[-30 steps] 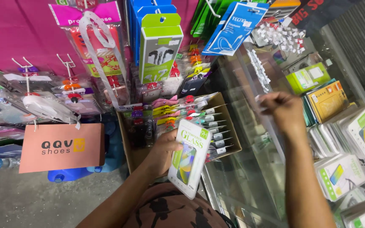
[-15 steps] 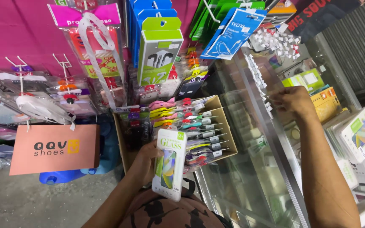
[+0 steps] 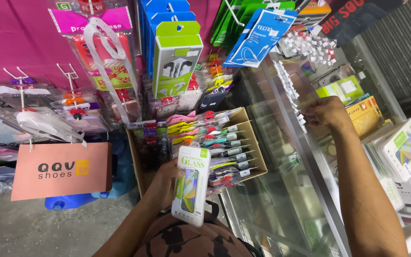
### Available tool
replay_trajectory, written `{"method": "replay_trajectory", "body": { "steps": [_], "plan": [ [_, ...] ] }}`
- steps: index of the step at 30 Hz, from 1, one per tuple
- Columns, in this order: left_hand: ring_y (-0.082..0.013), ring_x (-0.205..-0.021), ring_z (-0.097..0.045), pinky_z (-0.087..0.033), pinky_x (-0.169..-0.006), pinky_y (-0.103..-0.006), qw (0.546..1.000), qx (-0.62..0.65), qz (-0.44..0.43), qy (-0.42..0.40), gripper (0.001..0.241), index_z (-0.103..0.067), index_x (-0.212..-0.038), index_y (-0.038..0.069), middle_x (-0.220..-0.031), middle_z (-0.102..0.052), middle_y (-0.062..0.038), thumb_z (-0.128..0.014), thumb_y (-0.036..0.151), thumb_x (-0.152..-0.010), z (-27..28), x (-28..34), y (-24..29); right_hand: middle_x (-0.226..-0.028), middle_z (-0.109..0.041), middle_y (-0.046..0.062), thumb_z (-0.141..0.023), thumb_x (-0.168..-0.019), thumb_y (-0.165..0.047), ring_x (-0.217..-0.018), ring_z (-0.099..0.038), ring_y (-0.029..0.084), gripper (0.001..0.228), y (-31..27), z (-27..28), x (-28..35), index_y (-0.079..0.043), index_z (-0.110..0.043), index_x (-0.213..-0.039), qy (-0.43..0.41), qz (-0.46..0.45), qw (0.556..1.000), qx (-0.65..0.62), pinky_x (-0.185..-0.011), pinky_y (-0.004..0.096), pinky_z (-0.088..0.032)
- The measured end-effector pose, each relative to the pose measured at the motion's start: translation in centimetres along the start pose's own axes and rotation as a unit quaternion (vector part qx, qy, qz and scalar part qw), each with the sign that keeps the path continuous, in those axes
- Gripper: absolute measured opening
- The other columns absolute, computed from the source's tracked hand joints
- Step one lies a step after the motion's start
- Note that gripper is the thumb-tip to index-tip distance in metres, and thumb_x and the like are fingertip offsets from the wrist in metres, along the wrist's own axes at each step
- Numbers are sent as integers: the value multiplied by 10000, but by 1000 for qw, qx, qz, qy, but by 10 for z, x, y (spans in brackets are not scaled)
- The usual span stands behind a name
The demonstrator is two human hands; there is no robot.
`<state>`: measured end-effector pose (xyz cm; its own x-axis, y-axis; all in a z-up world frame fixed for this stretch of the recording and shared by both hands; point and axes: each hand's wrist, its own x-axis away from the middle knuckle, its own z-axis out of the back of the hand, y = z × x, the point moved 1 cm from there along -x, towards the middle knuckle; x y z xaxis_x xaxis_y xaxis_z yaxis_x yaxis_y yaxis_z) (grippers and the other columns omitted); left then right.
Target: Organizing and checking tempered glass screen protectors on a display counter.
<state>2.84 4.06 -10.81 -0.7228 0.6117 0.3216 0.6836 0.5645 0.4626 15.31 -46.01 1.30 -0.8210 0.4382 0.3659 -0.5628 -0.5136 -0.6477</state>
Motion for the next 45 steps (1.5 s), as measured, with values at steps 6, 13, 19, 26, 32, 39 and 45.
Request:
{"method": "replay_trajectory", "body": {
  "steps": [6,13,19,26,32,39,45],
  "plan": [
    [-279,-968,-718,-584,-892,-438,1000,16,-5,-5,614,-556,-1316,-44,-1116,-705,-180,-567,103,-721,5,-1,-3,-870,-728,114,-758,-934,-137,-716,-684,182,167,-7,-5,17,22,-734,-977,23,47,998,-17,-617,332,-576],
    [-277,-920,-713,-599,-818,-445,1000,15,9,-26,619,-539,-1346,-20,-1107,-672,-193,-536,126,-745,10,-13,-2,-956,-733,34,-662,-1004,-116,-817,-679,126,119,-25,-20,97,-43,-718,-1079,29,121,989,-81,-674,283,-524],
    [-244,-955,-680,-583,-852,-401,975,61,-39,-212,708,-458,-1511,-6,-1454,-583,-286,-483,163,-825,-45,-36,13,-910,-727,31,-663,-908,-16,-864,-667,120,136,-50,-89,200,-10,-724,-1030,-101,199,971,-86,-784,280,-545],
    [-269,-1049,-701,-604,-868,-431,949,109,35,-294,705,-437,-1492,-67,-1539,-514,-306,-475,167,-828,-81,-36,16,-890,-732,29,-722,-893,-25,-755,-666,92,90,-43,-134,227,3,-721,-978,-104,172,970,-138,-670,258,-562],
    [-239,-1055,-689,-595,-917,-406,962,87,44,-254,751,-438,-1476,-88,-1537,-496,-295,-483,183,-778,-81,-34,15,-905,-695,61,-767,-877,-33,-744,-646,107,172,-40,-150,236,-7,-681,-1024,15,203,968,-146,-648,260,-547],
    [-226,-809,-685,-584,-771,-394,938,176,48,-294,653,-477,-1439,-82,-1573,-483,-336,-501,171,-837,-80,-31,12,-1033,-698,105,-764,-896,-4,-822,-717,198,140,-60,-157,264,-14,-751,-1035,190,417,885,84,-724,296,-576],
    [-195,-672,-598,-552,-680,-402,944,194,69,-258,511,-577,-1301,-18,-1577,-425,-356,-504,180,-836,-81,-29,9,-1045,-690,132,-809,-810,-74,-761,-732,183,258,-66,-158,270,-2,-735,-1046,162,407,896,73,-651,290,-570]
  ]
}}
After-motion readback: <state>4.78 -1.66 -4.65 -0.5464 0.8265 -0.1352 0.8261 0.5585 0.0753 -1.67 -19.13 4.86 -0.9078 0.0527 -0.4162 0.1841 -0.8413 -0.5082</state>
